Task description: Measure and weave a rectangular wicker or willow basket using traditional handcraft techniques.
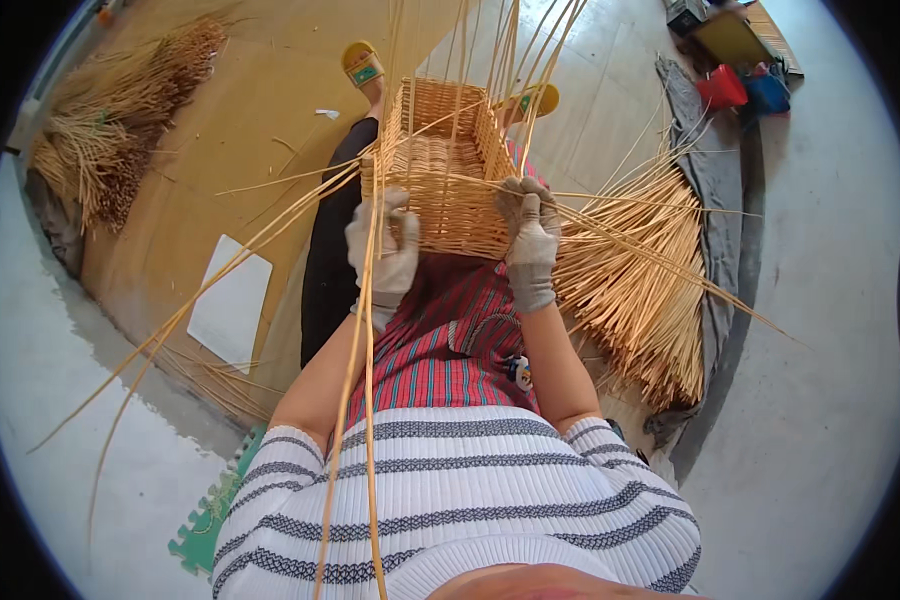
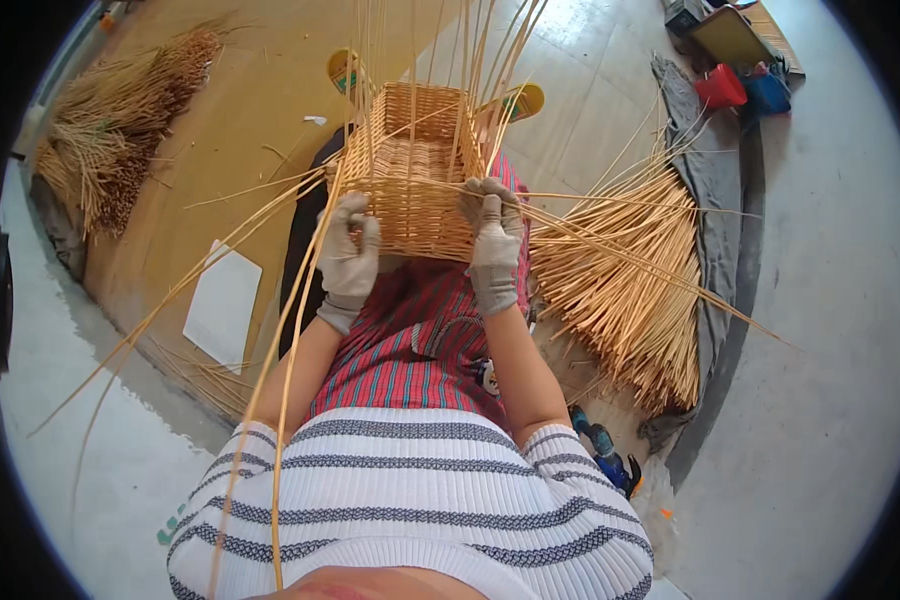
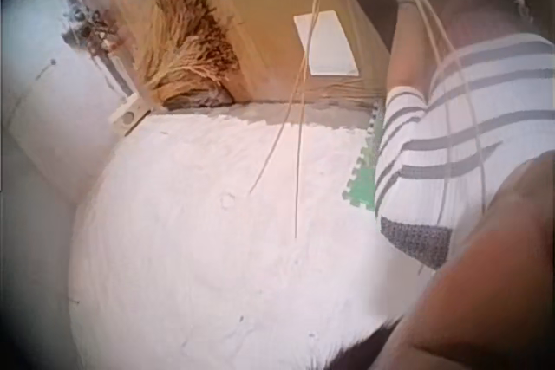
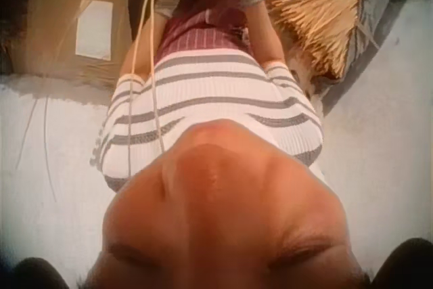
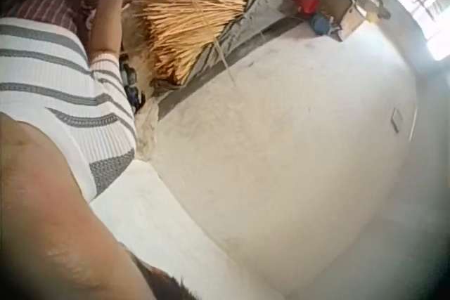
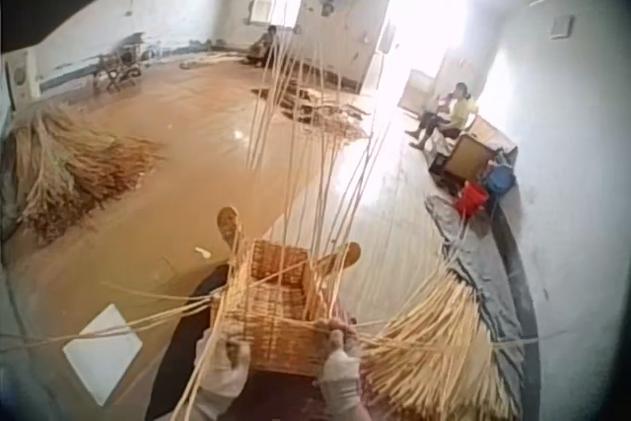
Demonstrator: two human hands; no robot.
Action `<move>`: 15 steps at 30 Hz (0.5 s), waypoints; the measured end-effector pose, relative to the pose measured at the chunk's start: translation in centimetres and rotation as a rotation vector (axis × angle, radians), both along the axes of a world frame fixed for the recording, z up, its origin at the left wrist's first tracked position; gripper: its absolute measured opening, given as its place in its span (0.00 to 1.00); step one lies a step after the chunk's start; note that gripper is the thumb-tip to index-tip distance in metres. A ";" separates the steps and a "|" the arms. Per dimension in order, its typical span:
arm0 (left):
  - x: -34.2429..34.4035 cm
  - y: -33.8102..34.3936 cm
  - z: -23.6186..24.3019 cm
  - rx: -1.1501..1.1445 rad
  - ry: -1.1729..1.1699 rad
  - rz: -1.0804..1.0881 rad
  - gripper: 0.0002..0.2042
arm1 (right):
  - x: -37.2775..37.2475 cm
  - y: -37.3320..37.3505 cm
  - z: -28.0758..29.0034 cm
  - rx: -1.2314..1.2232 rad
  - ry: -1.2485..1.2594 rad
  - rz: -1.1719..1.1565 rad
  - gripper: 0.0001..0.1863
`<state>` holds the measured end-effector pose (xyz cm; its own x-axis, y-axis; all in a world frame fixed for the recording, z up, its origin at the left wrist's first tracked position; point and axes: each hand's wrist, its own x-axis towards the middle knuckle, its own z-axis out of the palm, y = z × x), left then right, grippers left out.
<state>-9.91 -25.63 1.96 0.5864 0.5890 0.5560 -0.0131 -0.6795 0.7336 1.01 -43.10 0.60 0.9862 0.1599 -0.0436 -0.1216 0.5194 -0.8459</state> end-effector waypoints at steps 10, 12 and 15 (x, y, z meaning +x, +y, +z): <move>3.0 2.3 3.1 0.070 0.858 -0.127 0.27 | -4.6 1.4 7.2 -0.561 -1.054 0.205 0.07; 2.6 2.0 3.3 -0.055 0.709 -0.181 0.28 | -3.3 0.4 6.9 -0.370 -0.441 -0.152 0.06; 2.3 0.2 3.9 0.110 0.250 -0.098 0.31 | -0.4 -1.5 6.4 -0.319 -0.070 -0.213 0.07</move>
